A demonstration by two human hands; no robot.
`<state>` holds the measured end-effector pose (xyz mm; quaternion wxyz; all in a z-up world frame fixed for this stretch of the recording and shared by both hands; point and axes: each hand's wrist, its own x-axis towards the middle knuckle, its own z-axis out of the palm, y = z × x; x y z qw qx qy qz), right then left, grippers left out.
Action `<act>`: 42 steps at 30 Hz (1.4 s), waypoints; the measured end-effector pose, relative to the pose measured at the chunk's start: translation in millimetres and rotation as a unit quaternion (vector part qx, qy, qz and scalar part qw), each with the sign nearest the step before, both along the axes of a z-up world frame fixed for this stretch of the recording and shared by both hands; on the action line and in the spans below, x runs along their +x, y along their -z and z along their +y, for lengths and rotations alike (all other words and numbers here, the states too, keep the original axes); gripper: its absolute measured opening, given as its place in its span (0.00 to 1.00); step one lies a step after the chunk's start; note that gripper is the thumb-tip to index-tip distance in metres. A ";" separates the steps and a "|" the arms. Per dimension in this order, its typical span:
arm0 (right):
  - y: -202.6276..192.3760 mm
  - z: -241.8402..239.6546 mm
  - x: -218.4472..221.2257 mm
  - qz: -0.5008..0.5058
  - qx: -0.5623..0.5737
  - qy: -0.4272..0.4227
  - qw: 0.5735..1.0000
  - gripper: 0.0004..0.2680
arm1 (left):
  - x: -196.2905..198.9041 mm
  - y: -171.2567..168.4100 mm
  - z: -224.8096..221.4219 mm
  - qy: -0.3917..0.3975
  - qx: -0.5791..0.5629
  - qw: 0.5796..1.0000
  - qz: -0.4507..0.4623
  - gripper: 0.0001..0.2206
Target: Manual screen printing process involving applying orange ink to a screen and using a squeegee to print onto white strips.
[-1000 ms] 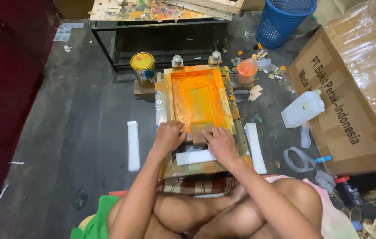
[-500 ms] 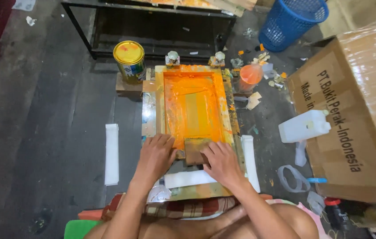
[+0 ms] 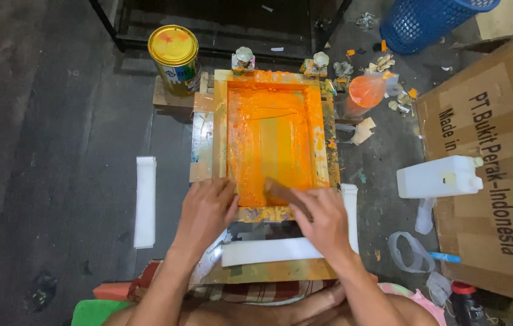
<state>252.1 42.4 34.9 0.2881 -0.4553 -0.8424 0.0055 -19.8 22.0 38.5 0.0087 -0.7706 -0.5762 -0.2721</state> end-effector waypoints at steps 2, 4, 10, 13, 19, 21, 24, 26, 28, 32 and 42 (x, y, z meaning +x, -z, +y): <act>-0.6 6.5 5.1 0.030 -0.012 0.046 0.998 0.09 | 0.0 -2.8 1.0 0.012 0.006 1.000 -0.009 0.10; -3.3 11.8 11.0 0.059 -0.022 0.091 0.994 0.08 | 0.3 -2.8 2.0 0.023 0.014 0.999 -0.018 0.10; -4.0 17.7 19.9 0.184 -0.198 0.211 0.939 0.10 | 3.3 -8.1 -5.2 0.068 -0.009 0.997 -0.040 0.09; -0.5 18.2 17.5 0.221 -0.239 0.228 0.918 0.10 | 2.2 -10.6 -8.1 0.083 -0.058 0.994 -0.040 0.10; -7.9 18.2 10.8 0.216 -0.287 0.264 0.895 0.11 | -2.3 -13.3 -9.8 0.091 -0.117 0.989 -0.020 0.12; -10.1 19.0 10.6 0.173 -0.295 0.291 0.894 0.11 | -2.0 -9.7 -10.0 0.091 -0.107 0.990 -0.013 0.12; -10.4 21.8 18.6 0.108 -0.311 0.315 0.890 0.12 | -2.2 -3.3 -9.8 0.094 -0.112 0.989 -0.009 0.12; -8.9 23.3 21.1 0.077 -0.317 0.326 0.888 0.15 | -3.0 -1.9 -7.9 0.096 -0.114 0.989 -0.005 0.12; -3.2 23.5 25.9 0.046 -0.323 0.337 0.883 0.18 | -3.8 0.9 -7.5 0.101 -0.117 0.988 0.000 0.12; 11.5 24.9 35.4 0.117 -0.308 0.317 0.889 0.15 | -4.7 6.3 -7.6 0.103 -0.109 0.989 0.017 0.12; 7.8 15.5 22.7 0.171 -0.310 0.323 0.878 0.13 | -7.4 3.1 -9.3 0.095 -0.113 0.988 0.034 0.12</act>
